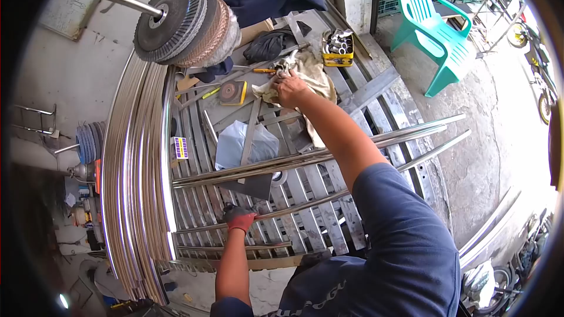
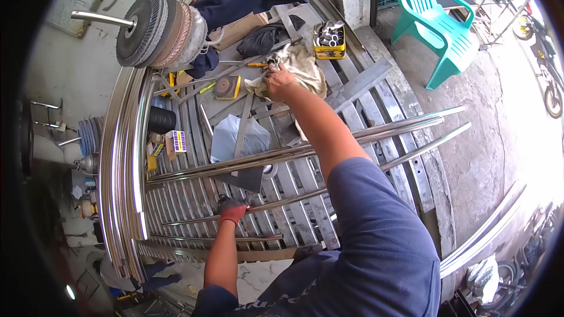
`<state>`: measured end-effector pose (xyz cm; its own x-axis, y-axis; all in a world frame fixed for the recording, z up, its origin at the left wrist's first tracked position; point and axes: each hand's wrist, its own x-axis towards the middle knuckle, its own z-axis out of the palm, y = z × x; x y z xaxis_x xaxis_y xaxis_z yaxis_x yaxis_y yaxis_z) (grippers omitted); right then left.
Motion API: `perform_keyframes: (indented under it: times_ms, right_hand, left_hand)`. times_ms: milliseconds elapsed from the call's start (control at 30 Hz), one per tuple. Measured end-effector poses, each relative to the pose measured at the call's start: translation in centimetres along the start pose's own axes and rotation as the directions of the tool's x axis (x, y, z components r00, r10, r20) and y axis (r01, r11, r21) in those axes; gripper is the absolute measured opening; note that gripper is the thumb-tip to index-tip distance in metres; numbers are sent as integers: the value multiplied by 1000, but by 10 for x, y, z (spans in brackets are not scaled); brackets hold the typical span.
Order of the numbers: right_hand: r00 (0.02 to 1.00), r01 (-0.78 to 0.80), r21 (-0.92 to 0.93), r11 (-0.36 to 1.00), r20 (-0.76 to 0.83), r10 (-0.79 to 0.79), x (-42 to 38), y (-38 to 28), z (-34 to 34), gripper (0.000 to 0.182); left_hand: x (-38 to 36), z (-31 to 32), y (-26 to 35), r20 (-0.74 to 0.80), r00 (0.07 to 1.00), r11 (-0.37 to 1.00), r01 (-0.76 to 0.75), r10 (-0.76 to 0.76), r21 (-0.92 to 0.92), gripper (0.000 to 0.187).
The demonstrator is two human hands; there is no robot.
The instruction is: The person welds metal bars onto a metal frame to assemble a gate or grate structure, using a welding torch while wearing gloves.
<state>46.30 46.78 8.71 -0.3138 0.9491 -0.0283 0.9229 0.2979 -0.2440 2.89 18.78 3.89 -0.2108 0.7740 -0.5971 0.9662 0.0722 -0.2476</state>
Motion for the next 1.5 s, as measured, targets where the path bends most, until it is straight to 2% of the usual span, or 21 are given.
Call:
perform_keyframes:
  times_ms: [33,100,167,300,367,433,500,633,667,733,767,833,900,967,1033,1133,1200,1300,1333,1400,1500]
  right_hand:
    - [985,-26,-37,999,172,32,11,5,-5,56]
    - [993,-93,41,995,-72,96,37,19,4,51]
    - [927,-95,177,980,-344,152,62,26,15,41]
    - [958,-103,188,977,-245,148,114,39,42,35]
    - [974,-136,202,970,-154,168,131,38,54,32]
    - [964,-146,213,966,-190,187,140,35,67,31]
    - [959,-148,212,966,-208,193,150,35,77,31]
    - [923,70,63,996,-384,-41,160,57,94,23]
    - [922,24,354,935,-368,116,156,65,92,22]
    - [900,-53,818,573,-209,382,121,67,38,23]
    - [856,-52,861,507,-223,466,122,74,34,23]
    - [724,-126,776,618,-353,592,135,84,54,38]
    - [812,-8,513,858,-498,305,136,95,77,38]
    - [875,-15,359,933,-447,186,133,91,74,38]
    - [923,-170,346,923,-272,272,126,71,48,38]
    - [943,-176,180,968,-252,218,138,70,47,32]
    - [929,-204,165,965,-279,244,147,70,59,31]
    - [930,-174,185,967,-292,223,145,72,61,30]
    - [898,-121,311,943,-370,237,141,71,59,30]
    - [813,10,529,848,-498,301,127,71,54,30]
    - [765,156,947,280,-295,572,106,82,22,34]
  left_hand:
    - [-4,-6,6,-9,1000,1000,17,-17,6,66]
    - [-18,-20,15,-36,999,1000,6,-6,4,66]
    - [-23,-31,21,-34,999,1000,-29,29,-4,66]
    - [-19,-25,21,-136,990,992,-26,43,125,45]
    - [-15,-17,15,-267,959,989,-57,93,139,50]
    - [-8,1,7,-368,923,976,-30,110,217,53]
    - [-18,-11,12,-289,954,993,-50,79,106,58]
    - [-29,-30,25,-269,962,998,-29,45,64,62]
    - [-27,-26,24,-295,955,997,-20,40,68,62]
    - [-10,5,10,-406,914,998,-6,32,65,63]
    - [-1,17,3,-336,941,998,-2,23,64,64]
    - [8,23,-4,-192,981,998,4,8,65,66]
    - [-4,4,6,-198,980,996,-9,27,88,72]
    - [-12,-8,14,-213,976,995,-23,44,99,75]
    - [-14,-8,14,-239,970,995,-24,46,97,78]
    - [-13,-7,16,-292,956,997,11,12,78,98]
    - [-12,-5,12,-290,956,996,-23,47,84,79]
    - [-16,-8,16,-354,931,993,-50,85,107,70]
    - [-19,-12,18,-385,918,992,-54,95,116,69]
    - [-20,-23,19,-198,979,997,-43,55,65,72]
    - [-15,-23,17,-51,997,994,-54,59,95,71]
